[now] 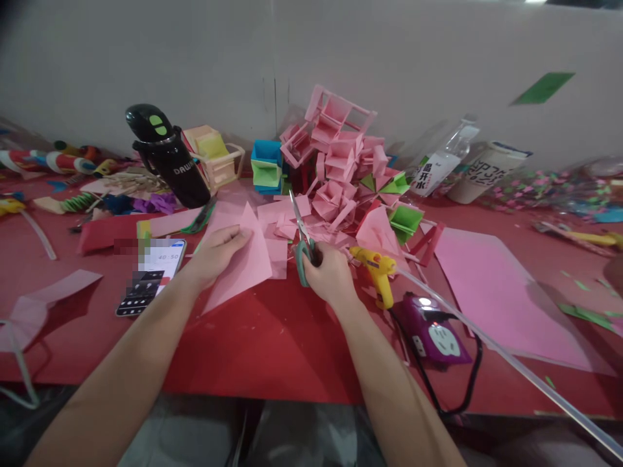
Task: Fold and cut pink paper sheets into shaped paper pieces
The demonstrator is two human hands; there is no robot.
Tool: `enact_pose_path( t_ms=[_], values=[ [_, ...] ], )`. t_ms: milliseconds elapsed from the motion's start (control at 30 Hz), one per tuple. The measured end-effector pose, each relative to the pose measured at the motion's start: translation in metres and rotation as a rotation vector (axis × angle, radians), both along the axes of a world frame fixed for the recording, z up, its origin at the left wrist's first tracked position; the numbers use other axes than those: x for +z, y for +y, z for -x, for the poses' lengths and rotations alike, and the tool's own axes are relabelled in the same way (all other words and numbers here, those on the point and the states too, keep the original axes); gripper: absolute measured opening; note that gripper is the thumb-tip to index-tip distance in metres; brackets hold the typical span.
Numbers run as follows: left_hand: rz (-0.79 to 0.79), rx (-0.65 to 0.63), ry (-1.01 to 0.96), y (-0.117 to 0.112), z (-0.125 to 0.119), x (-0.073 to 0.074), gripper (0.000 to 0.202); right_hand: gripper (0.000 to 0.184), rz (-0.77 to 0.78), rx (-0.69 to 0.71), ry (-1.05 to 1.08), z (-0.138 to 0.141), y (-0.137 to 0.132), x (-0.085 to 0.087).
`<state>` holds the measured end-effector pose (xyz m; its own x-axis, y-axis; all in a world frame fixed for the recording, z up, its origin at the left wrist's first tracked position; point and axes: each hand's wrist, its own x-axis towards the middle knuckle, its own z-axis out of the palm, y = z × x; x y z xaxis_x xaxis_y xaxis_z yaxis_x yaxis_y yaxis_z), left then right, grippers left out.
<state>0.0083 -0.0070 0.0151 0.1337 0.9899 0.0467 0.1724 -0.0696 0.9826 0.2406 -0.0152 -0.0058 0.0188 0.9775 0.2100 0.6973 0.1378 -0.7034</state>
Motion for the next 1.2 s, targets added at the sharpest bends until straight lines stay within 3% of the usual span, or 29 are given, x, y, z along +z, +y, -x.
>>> enact_pose_path(
  t_ms=[400, 633, 767, 867, 933, 1033, 1100, 1200],
  values=[
    [-0.035, 0.037, 0.056, 0.002, 0.002, -0.003, 0.039, 0.031, 0.003, -0.115, -0.300, -0.012, 0.006, 0.004],
    [-0.017, -0.004, 0.065, 0.002, -0.001, -0.004, 0.038, 0.024, 0.085, -0.182, -0.261, -0.013, 0.006, -0.007],
    [-0.018, -0.008, 0.080, 0.001, -0.002, -0.003, 0.039, 0.018, 0.030, -0.167, -0.341, -0.014, 0.006, -0.009],
    [-0.030, -0.007, 0.105, 0.002, -0.004, -0.006, 0.039, 0.009, -0.112, -0.055, -0.286, -0.010, 0.002, 0.000],
    [-0.049, -0.021, 0.121, 0.003, -0.008, -0.009, 0.040, 0.016, -0.175, 0.088, -0.122, -0.003, -0.003, 0.009],
    [-0.105, -0.036, 0.139, 0.005, -0.013, -0.015, 0.042, 0.037, 0.013, 0.340, 0.204, 0.009, -0.012, 0.017],
    [-0.118, -0.032, 0.120, 0.005, -0.016, -0.018, 0.040, 0.047, 0.136, 0.463, 0.234, 0.015, -0.015, 0.016],
    [-0.123, -0.053, 0.012, 0.002, -0.019, -0.021, 0.037, 0.053, 0.166, 0.362, 0.281, 0.017, -0.013, 0.010]
  ],
)
